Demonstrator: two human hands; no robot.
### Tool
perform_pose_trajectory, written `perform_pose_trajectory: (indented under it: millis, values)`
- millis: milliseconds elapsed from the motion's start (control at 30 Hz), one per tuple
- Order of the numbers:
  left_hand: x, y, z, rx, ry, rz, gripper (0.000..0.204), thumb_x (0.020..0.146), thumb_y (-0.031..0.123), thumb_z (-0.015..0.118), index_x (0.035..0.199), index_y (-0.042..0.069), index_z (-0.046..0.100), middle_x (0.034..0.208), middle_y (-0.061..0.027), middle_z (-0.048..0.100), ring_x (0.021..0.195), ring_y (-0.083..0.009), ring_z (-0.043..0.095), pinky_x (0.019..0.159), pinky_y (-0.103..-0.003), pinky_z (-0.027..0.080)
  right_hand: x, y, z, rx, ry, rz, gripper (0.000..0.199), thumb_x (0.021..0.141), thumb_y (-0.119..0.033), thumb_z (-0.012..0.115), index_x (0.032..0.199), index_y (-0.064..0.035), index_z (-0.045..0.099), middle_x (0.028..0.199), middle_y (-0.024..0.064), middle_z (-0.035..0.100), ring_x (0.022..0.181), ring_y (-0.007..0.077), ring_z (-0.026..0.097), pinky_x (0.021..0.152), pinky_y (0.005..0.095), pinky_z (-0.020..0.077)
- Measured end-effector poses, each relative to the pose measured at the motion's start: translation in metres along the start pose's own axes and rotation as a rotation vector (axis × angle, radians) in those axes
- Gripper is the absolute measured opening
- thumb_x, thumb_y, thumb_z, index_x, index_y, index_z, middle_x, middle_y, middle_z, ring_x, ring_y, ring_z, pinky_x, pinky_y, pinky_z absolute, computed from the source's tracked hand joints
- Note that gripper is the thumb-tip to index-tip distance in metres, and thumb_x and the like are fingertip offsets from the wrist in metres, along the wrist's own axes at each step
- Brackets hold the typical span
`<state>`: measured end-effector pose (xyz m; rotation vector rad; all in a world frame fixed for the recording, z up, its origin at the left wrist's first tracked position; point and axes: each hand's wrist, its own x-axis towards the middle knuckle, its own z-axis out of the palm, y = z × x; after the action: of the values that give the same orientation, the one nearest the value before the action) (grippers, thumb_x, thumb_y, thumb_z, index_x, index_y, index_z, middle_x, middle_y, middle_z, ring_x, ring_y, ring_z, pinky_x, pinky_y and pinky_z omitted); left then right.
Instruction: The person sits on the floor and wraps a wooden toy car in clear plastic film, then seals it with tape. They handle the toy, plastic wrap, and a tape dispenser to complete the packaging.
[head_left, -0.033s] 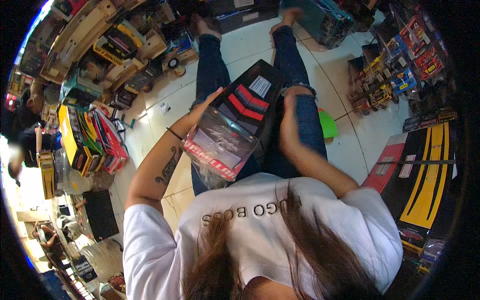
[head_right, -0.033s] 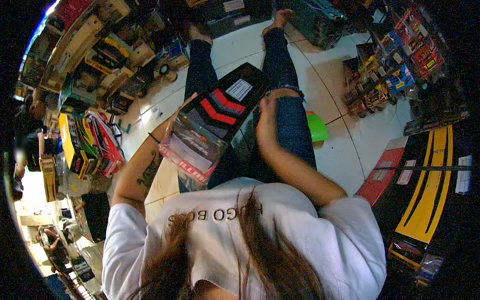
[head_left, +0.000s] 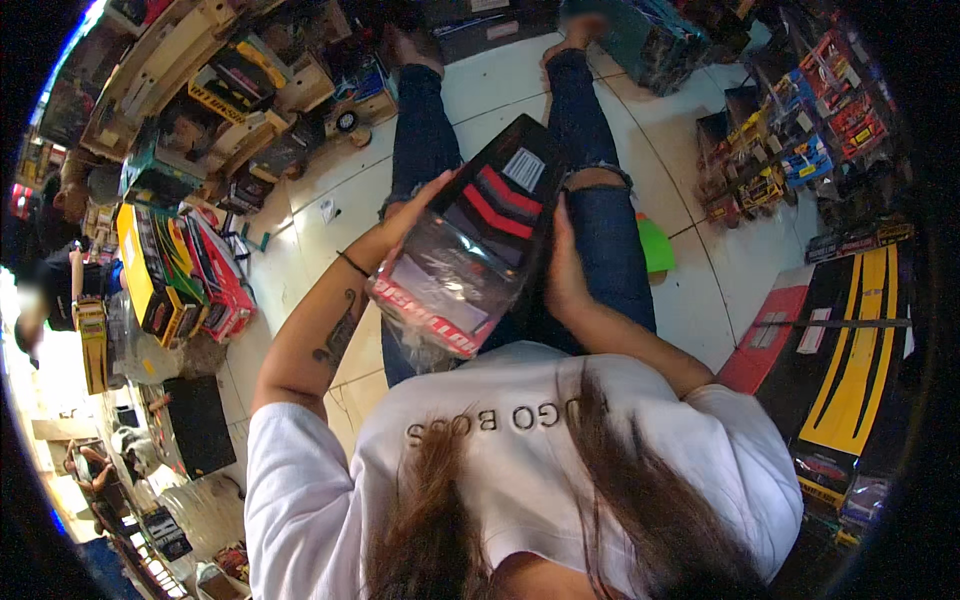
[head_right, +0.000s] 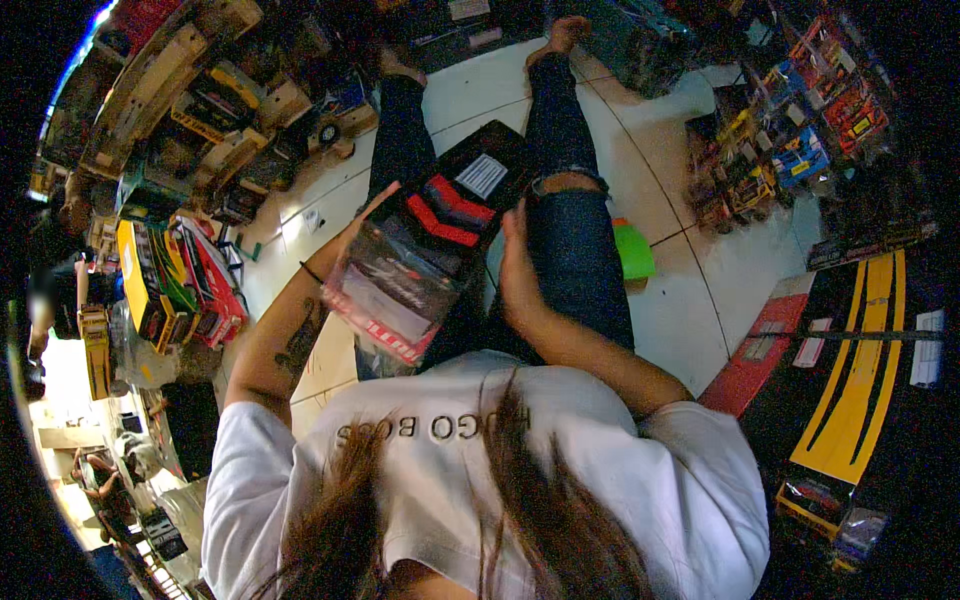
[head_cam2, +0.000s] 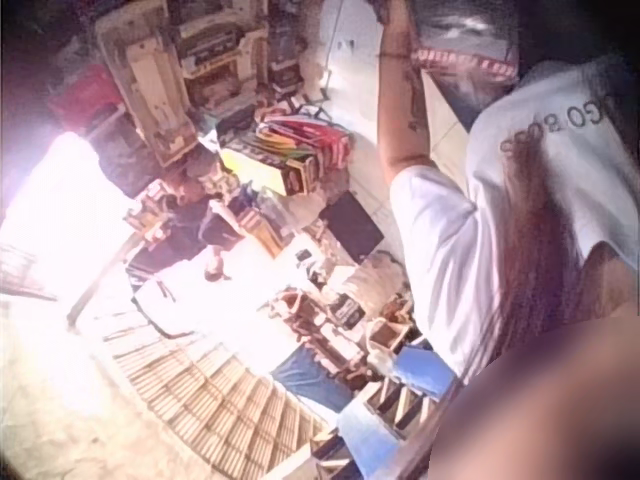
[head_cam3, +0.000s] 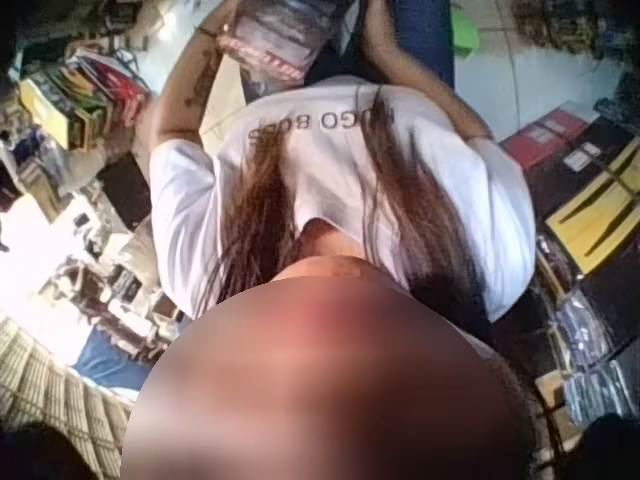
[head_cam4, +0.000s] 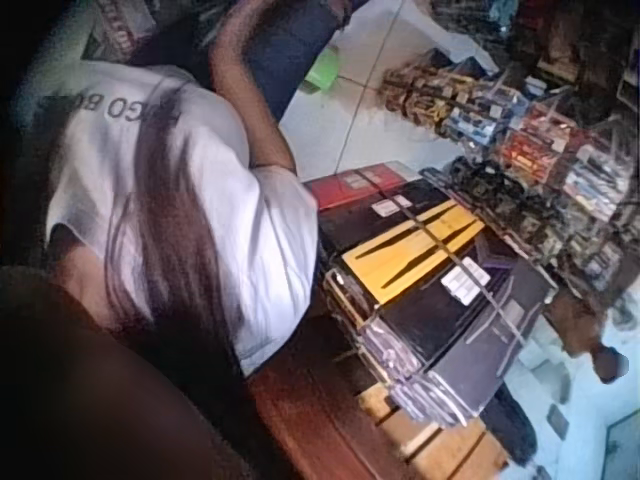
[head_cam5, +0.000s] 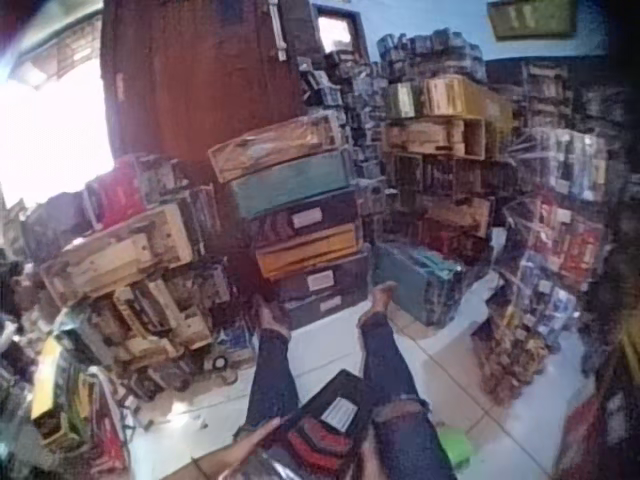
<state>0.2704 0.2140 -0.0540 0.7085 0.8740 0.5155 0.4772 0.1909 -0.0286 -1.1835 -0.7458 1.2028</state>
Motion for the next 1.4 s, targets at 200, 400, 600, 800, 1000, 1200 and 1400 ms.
perform_pose_trajectory:
  millis: [200,400,600,800,1000,1200,1400]
  values:
    - [0.033,-0.058,0.041,-0.183,0.208,0.442,0.074,0.09,0.061,0.041,0.14,0.006,0.035,0.133,-0.018,0.046,0.117,-0.0274,0.05,0.102,-0.039,0.036,0.024,-0.025,-0.034,0.38,-0.496,0.797,0.064,0.081,-0.063,0.053,0.113,-0.0076,0.06,0.098,0.0134,0.065,0.081,0.0286,0.063,0.075,0.0419,0.0524]
    - [0.004,-0.097,0.056,0.016,0.36,0.811,0.077,0.089,0.057,0.047,0.145,0.008,0.027,0.144,-0.0172,0.035,0.132,-0.0271,0.034,0.11,-0.038,0.024,-0.005,0.005,-0.075,-0.149,-0.381,0.088,0.063,0.087,-0.048,0.055,0.135,-0.0078,0.045,0.136,0.011,0.046,0.124,0.0234,0.042,0.103,0.0348,0.0324]
    - [-0.088,-0.07,0.085,1.112,0.55,1.249,0.082,0.072,0.047,0.072,0.137,0.007,0.043,0.14,-0.0166,0.04,0.132,-0.0324,0.034,0.109,-0.046,0.024,-0.049,-0.063,-0.094,-0.806,-0.658,-1.023,0.071,0.071,-0.047,0.072,0.127,-0.0105,0.05,0.141,0.0118,0.04,0.132,0.0292,0.035,0.105,0.0414,0.0295]
    - [-0.09,-0.049,0.105,1.206,0.631,1.273,0.028,0.066,0.014,0.078,0.091,0.011,0.067,0.095,-0.0035,0.064,0.102,-0.0253,0.056,0.093,-0.043,0.038,-0.053,-0.083,-0.083,-0.81,-0.646,-1.002,0.012,0.074,-0.012,0.072,0.083,-0.0073,0.065,0.1,0.0065,0.065,0.101,0.0255,0.059,0.094,0.0366,0.0395]
    - [-0.094,-0.052,0.116,1.039,0.684,1.257,0.017,0.068,0.013,0.076,0.082,0.012,0.066,0.089,-0.0019,0.063,0.088,-0.0225,0.056,0.084,-0.038,0.037,-0.061,-0.079,-0.088,-0.811,-0.628,-0.998,0.037,0.068,-0.022,0.078,0.099,-0.01,0.061,0.115,0.0096,0.06,0.109,0.0287,0.055,0.095,0.0381,0.0396]
    - [-0.091,-0.023,0.12,1.139,0.573,1.152,0.014,0.075,0.016,0.072,0.086,0.01,0.065,0.079,-0.0007,0.061,0.078,-0.0207,0.055,0.088,-0.036,0.033,-0.053,-0.074,-0.071,-0.729,-0.679,-0.881,0.014,0.072,-0.013,0.074,0.079,-0.0054,0.064,0.11,0.0084,0.061,0.102,0.0265,0.056,0.09,0.0358,0.0424]
    - [-0.091,-0.013,0.127,1.105,0.413,1.195,0.008,0.079,0.014,0.067,0.084,0.008,0.065,0.076,-0.0014,0.061,0.079,-0.0182,0.057,0.088,-0.035,0.034,-0.052,-0.096,-0.054,-0.696,-0.73,-0.87,0.012,0.075,-0.012,0.072,0.079,-0.0039,0.064,0.11,0.0095,0.061,0.104,0.0244,0.056,0.089,0.0343,0.0427]
